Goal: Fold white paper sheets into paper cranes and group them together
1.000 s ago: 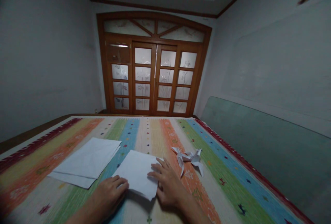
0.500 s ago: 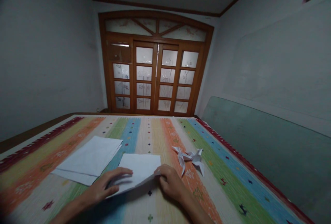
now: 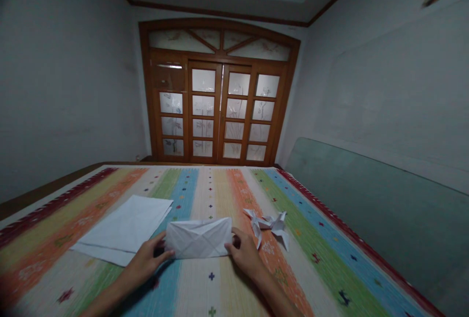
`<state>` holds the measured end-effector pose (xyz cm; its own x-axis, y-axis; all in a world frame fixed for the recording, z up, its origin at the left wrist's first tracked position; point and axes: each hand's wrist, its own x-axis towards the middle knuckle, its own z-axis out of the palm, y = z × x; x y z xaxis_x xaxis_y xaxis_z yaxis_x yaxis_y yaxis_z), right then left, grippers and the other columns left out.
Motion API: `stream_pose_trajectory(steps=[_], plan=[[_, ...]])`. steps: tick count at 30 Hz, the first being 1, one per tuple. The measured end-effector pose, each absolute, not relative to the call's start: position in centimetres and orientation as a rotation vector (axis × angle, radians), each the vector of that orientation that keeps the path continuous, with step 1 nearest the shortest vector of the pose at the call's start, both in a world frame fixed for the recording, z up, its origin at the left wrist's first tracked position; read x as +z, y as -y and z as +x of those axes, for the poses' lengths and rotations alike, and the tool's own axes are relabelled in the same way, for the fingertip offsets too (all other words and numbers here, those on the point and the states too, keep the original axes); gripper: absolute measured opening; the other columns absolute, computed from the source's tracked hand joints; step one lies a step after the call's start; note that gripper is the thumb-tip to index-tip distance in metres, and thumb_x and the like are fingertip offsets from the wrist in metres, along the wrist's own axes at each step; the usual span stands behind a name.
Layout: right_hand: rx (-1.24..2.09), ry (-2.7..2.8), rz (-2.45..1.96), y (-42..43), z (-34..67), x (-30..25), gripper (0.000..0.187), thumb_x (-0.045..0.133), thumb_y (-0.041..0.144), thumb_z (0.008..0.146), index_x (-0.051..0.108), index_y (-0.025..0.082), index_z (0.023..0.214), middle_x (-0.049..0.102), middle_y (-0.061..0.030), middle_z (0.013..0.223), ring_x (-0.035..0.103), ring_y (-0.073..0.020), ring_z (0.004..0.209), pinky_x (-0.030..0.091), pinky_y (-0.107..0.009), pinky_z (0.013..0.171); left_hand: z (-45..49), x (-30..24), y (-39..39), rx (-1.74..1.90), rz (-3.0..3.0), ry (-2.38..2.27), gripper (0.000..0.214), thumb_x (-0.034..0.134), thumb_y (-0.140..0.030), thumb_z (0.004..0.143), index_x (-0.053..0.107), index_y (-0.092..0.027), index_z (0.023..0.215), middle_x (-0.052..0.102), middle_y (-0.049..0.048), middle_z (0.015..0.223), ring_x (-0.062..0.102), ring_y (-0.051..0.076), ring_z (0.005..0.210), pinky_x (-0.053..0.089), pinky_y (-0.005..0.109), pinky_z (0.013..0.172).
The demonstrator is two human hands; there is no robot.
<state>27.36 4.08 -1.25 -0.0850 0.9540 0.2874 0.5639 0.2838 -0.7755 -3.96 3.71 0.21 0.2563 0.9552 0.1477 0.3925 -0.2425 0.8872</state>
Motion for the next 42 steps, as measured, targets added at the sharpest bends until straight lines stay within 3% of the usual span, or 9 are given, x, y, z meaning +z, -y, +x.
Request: stream_pose_trajectory(steps=[4,7,11,13,15,17,24,31,42], plan=[[0.654,1.69,-1.367,-3.8,27.0,-1.1,0.058,0.061,0.016,0.075,0.056,0.013,0.133,0.054,0.0066,0.059,0.058,-0.0193,0.059,0.046,-0.029,0.06,-3.4,-0.4,-3.5,0.997,1.783,-1.446,0.059,0.06,-0.035,0.078,0.053,-0.015,0.133,0.07,-0.0009,0.075,0.07,0.027,0.08,0.053,0.035,0.08],[0.644,1.673,-1.364,-3.4,26.8,-0.9,0.072,0.06,0.013,0.075,0.045,0.015,0.146,0.052,0.0074,0.06,0.058,-0.0198,0.06,0.047,-0.029,0.062,-3.1,-0.4,-3.2,0.997,1.832,-1.567,0.069,0.057,-0.031,0.079,0.042,-0.012,0.144,0.06,-0.0059,0.067,0.064,0.023,0.067,0.05,0.031,0.069],[0.519,1.814,-1.404,-3.0,26.8,-1.1,0.043,0.06,0.013,0.079,0.065,0.016,0.122,0.066,-0.003,0.077,0.065,-0.0229,0.072,0.051,-0.033,0.071,-3.0,-0.3,-2.9,0.973,1.902,-1.651,0.066,0.057,-0.024,0.082,0.044,-0.012,0.145,0.061,-0.0043,0.072,0.063,0.022,0.066,0.05,0.032,0.07],[0.434,1.91,-1.41,-2.7,26.8,-1.2,0.023,0.057,0.013,0.083,0.072,0.017,0.1,0.07,-0.0077,0.086,0.067,-0.025,0.082,0.051,-0.035,0.079,-3.0,-0.2,-2.8,0.909,2.011,-1.671,0.043,0.058,-0.021,0.083,0.064,-0.017,0.125,0.065,-0.0004,0.076,0.066,0.023,0.075,0.051,0.035,0.078],[0.352,1.983,-1.427,-2.5,26.7,-1.3,0.022,0.053,0.012,0.086,0.073,0.018,0.092,0.069,-0.009,0.088,0.068,-0.0256,0.086,0.052,-0.036,0.081,-2.9,0.0,-2.5,0.854,2.153,-1.691,0.021,0.059,-0.02,0.086,0.076,-0.021,0.099,0.067,0.0038,0.081,0.067,0.027,0.085,0.052,0.039,0.083],[0.274,2.022,-1.454,-2.2,26.6,-1.3,0.024,0.051,0.011,0.088,0.074,0.019,0.093,0.067,-0.0092,0.09,0.067,-0.0255,0.086,0.052,-0.035,0.079,-2.8,0.1,-2.1,0.861,2.298,-1.709,0.018,0.059,-0.019,0.089,0.077,-0.023,0.087,0.068,0.0068,0.087,0.067,0.029,0.091,0.053,0.042,0.085],[0.159,2.111,-1.379,-1.0,25.7,-0.4,0.023,0.056,0.012,0.089,0.073,0.021,0.102,0.065,-0.0127,0.113,0.063,-0.0273,0.106,0.05,-0.039,0.095,-2.6,-1.2,-1.6,0.973,2.712,-1.372,0.022,0.066,-0.018,0.089,0.075,-0.029,0.107,0.072,0.0071,0.125,0.062,0.032,0.122,0.055,0.048,0.1],[0.302,2.223,-1.38,-0.2,25.2,0.3,0.032,0.067,0.025,0.09,0.069,0.021,0.122,0.063,-0.015,0.134,0.059,-0.0301,0.125,0.046,-0.043,0.108,-3.3,-2.3,-2.5,0.981,2.771,-1.293,0.028,0.07,-0.02,0.089,0.073,-0.032,0.114,0.076,0.003,0.122,0.07,0.029,0.115,0.06,0.046,0.098],[0.188,2.305,-1.273,-1.1,25.9,0.0,0.023,0.056,0.024,0.098,0.072,0.023,0.115,0.071,-0.0113,0.124,0.065,-0.0281,0.118,0.05,-0.041,0.102,-3.3,-1.3,-2.3,0.882,2.883,-1.286,0.023,0.065,-0.02,0.092,0.072,-0.028,0.112,0.077,0.006,0.12,0.072,0.028,0.112,0.06,0.042,0.096]])
